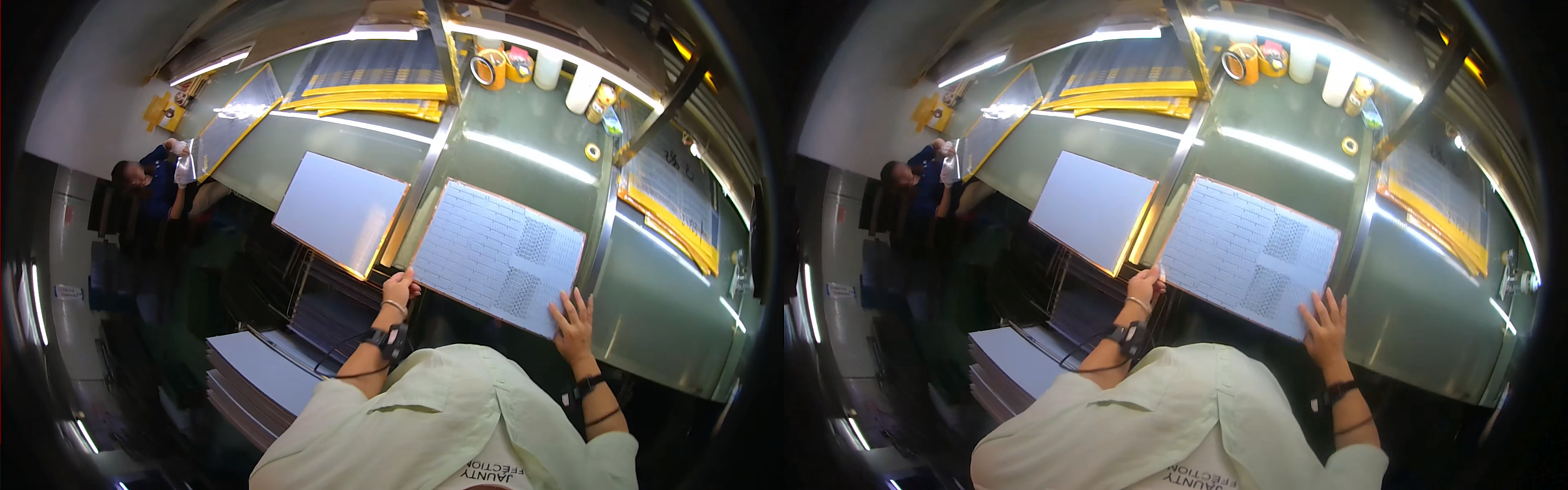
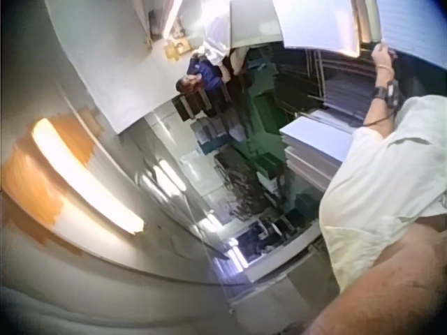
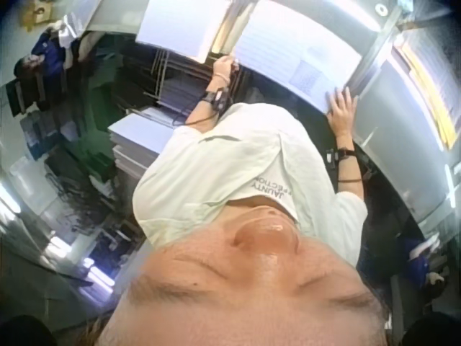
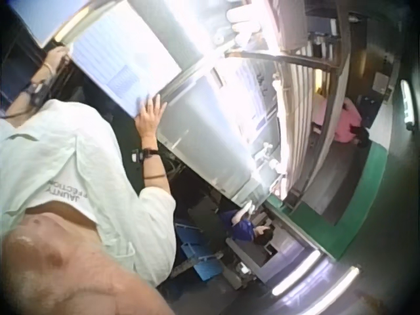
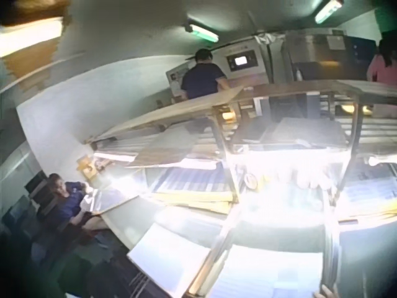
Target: Inspecting and sorting printed circuit board panels or films on a fabrication floor.
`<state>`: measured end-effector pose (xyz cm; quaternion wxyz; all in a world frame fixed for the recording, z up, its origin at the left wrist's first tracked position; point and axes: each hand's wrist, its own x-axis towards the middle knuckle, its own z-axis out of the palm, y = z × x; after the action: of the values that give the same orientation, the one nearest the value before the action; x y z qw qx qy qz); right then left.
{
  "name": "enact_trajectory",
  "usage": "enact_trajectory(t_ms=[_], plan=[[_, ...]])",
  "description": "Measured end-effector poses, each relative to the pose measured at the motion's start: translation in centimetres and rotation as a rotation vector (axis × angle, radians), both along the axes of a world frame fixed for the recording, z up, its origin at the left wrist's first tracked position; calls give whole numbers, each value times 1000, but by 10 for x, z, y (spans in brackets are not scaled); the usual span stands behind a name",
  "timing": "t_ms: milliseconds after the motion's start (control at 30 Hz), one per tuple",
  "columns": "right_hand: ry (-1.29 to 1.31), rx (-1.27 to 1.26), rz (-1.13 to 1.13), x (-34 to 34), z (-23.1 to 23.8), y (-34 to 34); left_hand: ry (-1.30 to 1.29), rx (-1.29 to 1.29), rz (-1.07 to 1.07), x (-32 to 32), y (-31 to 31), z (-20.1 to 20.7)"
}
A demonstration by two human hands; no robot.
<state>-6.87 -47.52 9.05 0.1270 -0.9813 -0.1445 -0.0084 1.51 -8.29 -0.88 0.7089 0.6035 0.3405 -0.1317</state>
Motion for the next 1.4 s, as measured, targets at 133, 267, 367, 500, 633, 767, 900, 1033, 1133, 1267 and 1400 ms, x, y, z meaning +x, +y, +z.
enact_trajectory(t_ms=[133, 267, 367, 500, 633, 767, 900, 1033, 1133, 1267, 1400], plan=[[-320, 306, 2, 38, 80, -11, -484, 78, -40, 31, 16, 137], [-47, 834, -573, 94, 95, -39, -641, 850, 769, 50, 111, 74], [294, 1195, -632, 134, 10, -88, 120, 320, 645, 35, 148, 13], [101, 286, -594, 121, -118, -165, 23, -515, 568, 56, 142, -53], [110, 333, -479, 142, -75, -48, -40, -184, 457, 41, 131, -15], [929, 1215, -236, 157, -34, 140, -114, -478, 434, 15, 109, 29], [919, 1700, -308, 206, -27, 249, -103, -531, 355, -2, 79, 28], [566, 1594, -138, 228, 46, 290, -144, -423, 234, 7, 91, 63], [261, 1182, 113, 228, 113, 307, -222, -158, 173, 25, 114, 91], [-286, 629, 749, 196, 128, 345, -557, -621, 526, 47, 126, 102], [6, 348, 938, 169, 61, 361, -862, -1182, 481, 56, 113, 79]])
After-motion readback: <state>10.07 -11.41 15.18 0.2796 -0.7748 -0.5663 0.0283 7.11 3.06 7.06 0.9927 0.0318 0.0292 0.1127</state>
